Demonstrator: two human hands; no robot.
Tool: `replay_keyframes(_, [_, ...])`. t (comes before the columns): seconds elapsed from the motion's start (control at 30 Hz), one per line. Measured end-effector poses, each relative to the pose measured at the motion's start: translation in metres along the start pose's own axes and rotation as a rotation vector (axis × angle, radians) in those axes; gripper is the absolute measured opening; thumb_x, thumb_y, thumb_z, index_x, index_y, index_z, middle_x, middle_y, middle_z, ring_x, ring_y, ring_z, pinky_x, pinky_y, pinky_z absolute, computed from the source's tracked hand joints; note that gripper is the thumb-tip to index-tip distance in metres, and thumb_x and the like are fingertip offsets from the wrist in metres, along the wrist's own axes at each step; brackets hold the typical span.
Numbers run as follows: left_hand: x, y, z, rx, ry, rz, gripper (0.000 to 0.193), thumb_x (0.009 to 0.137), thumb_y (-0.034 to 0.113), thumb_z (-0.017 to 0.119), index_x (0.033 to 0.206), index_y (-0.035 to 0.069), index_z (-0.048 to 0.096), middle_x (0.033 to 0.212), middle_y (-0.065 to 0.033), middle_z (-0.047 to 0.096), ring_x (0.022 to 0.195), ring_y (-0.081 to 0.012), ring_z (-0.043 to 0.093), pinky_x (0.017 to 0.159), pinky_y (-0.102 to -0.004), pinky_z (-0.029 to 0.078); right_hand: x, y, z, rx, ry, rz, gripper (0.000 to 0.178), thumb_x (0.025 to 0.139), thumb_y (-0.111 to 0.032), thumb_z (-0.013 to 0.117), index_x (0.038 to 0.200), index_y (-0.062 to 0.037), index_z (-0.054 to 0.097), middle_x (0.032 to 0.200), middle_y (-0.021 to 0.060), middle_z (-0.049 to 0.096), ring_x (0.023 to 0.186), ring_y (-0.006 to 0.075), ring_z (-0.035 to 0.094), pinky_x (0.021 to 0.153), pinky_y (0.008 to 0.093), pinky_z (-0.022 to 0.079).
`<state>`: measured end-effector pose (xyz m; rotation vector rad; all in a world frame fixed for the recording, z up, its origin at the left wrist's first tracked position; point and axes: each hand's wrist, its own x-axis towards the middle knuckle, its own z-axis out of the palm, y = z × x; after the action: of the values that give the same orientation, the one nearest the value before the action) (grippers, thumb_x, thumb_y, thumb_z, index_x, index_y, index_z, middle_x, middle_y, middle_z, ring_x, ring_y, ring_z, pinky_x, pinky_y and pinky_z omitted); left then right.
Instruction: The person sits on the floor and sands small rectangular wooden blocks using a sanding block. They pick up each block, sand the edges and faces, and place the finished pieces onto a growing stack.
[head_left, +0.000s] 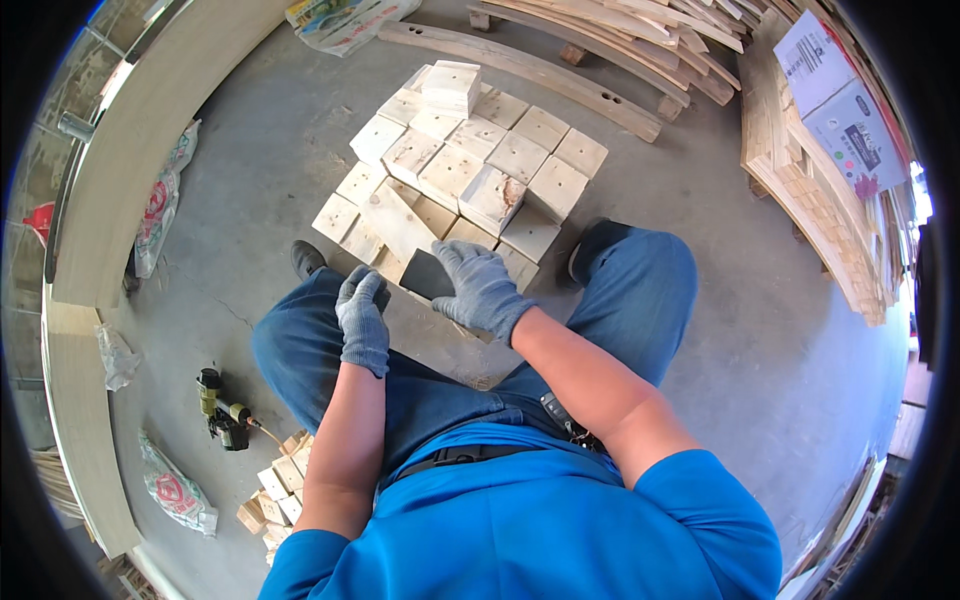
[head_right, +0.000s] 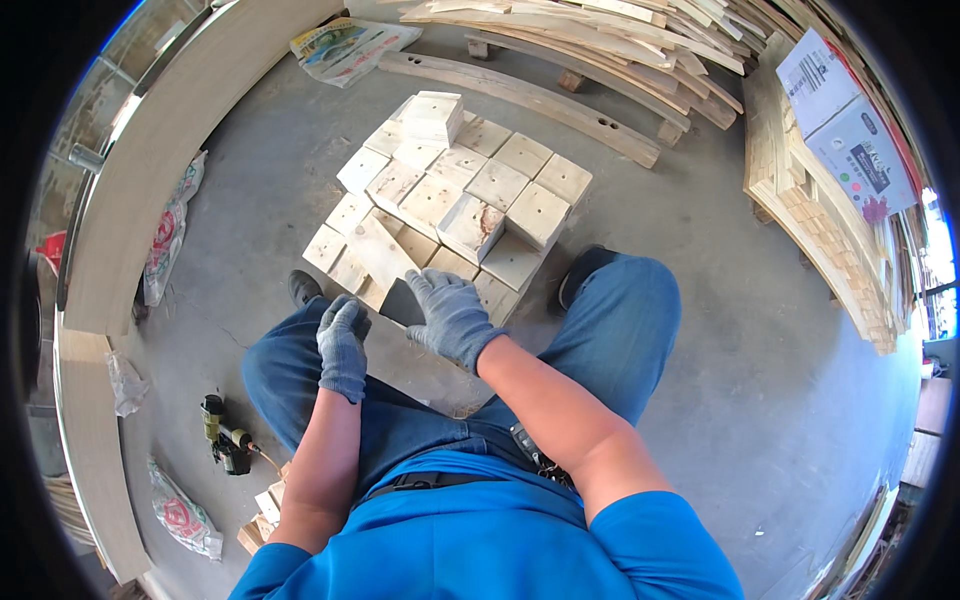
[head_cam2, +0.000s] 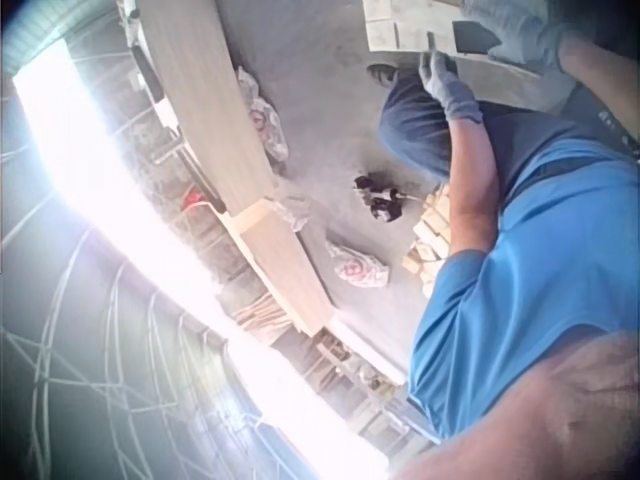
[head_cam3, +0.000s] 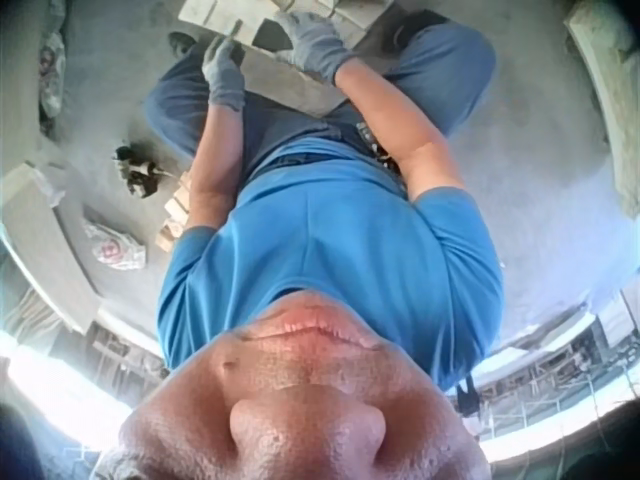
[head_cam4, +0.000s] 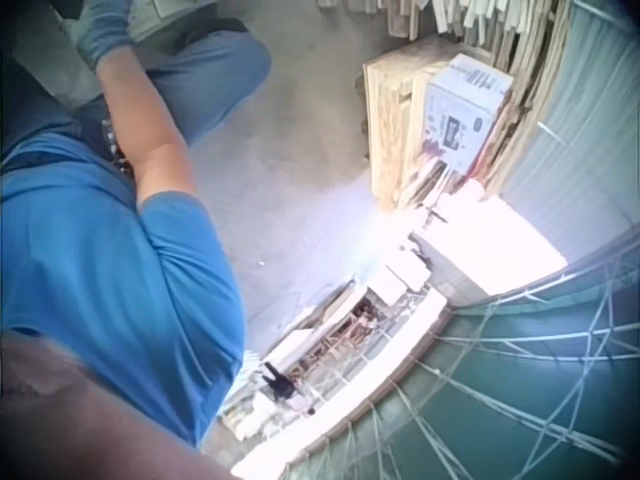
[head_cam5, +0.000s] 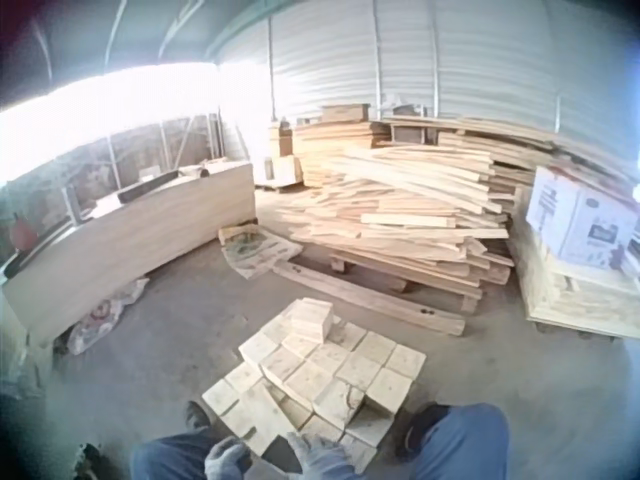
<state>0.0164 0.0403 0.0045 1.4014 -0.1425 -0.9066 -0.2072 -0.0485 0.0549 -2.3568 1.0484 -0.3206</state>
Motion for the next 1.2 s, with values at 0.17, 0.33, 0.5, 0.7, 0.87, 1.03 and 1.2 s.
replay_keyframes(0.17, [-0.001,-0.008,-0.008,0.035,-0.043,-0.025,0.025,0.100,0.007,0.074,0.125,0.009,0.074,0.106,-0.0053,0.077,0.092,-0.0201,0.074,0.080,-0.0354,0.062,0.001,-0.015,0.013,-0.160,-0.031,-0.069,0.104,0.081,-0.049,0.088,0.165,-0.0094,0.040,0.161,0.0214,0.047,0.146,0.0412,0.047,0.122,0.0550,0.034])
replay_keyframes(0.33, [-0.003,-0.013,-0.006,0.105,-0.065,-0.025,0.027,0.098,0.007,0.075,0.125,0.008,0.074,0.107,-0.0053,0.077,0.091,-0.0196,0.074,0.082,-0.0350,0.063,0.007,-0.012,0.031,-0.200,-0.086,-0.036,0.101,0.082,-0.044,0.086,0.165,-0.0101,0.040,0.163,0.0223,0.045,0.144,0.0404,0.050,0.118,0.0546,0.039])
replay_keyframes(0.5, [-0.001,-0.016,-0.004,0.132,-0.080,-0.033,0.029,0.098,0.007,0.076,0.127,0.006,0.073,0.109,-0.0069,0.077,0.092,-0.0198,0.074,0.082,-0.0351,0.063,0.011,-0.007,0.042,-0.227,-0.119,-0.013,0.094,0.085,-0.035,0.082,0.165,-0.0105,0.040,0.161,0.0229,0.046,0.139,0.0390,0.056,0.110,0.0530,0.046])
replay_keyframes(0.7, [-0.002,-0.016,-0.003,0.144,-0.085,-0.056,0.031,0.098,0.007,0.077,0.128,0.006,0.073,0.110,-0.0073,0.077,0.093,-0.0195,0.075,0.083,-0.0337,0.062,0.011,-0.007,0.042,-0.220,-0.143,0.002,0.097,0.083,-0.037,0.085,0.165,-0.0094,0.040,0.159,0.0220,0.047,0.132,0.0404,0.059,0.110,0.0511,0.048])
replay_keyframes(0.87, [-0.003,-0.012,-0.006,0.148,-0.063,-0.034,0.029,0.098,0.007,0.077,0.127,0.007,0.073,0.106,-0.0053,0.077,0.091,-0.0186,0.074,0.081,-0.0335,0.062,0.013,0.000,0.039,-0.069,-0.061,0.040,0.095,0.080,-0.036,0.086,0.161,-0.0060,0.046,0.149,0.0234,0.056,0.131,0.0413,0.060,0.113,0.0492,0.047])
replay_keyframes(1.03, [0.000,-0.014,-0.009,0.118,-0.068,-0.007,0.028,0.098,0.009,0.076,0.126,0.008,0.073,0.103,-0.0043,0.076,0.088,-0.0174,0.073,0.079,-0.0330,0.061,0.000,0.013,-0.008,0.324,0.134,0.180,0.096,0.081,-0.037,0.091,0.158,0.0017,0.048,0.147,0.0294,0.061,0.137,0.0410,0.060,0.118,0.0444,0.046])
replay_keyframes(1.2, [0.004,-0.011,-0.009,0.108,-0.070,-0.025,0.030,0.098,0.009,0.077,0.128,0.007,0.072,0.106,-0.0044,0.076,0.090,-0.0170,0.072,0.080,-0.0326,0.060,-0.041,0.023,-0.095,0.834,0.318,0.343,0.089,0.085,-0.027,0.090,0.157,0.0036,0.048,0.136,0.0207,0.070,0.120,0.0253,0.070,0.105,0.0361,0.056])
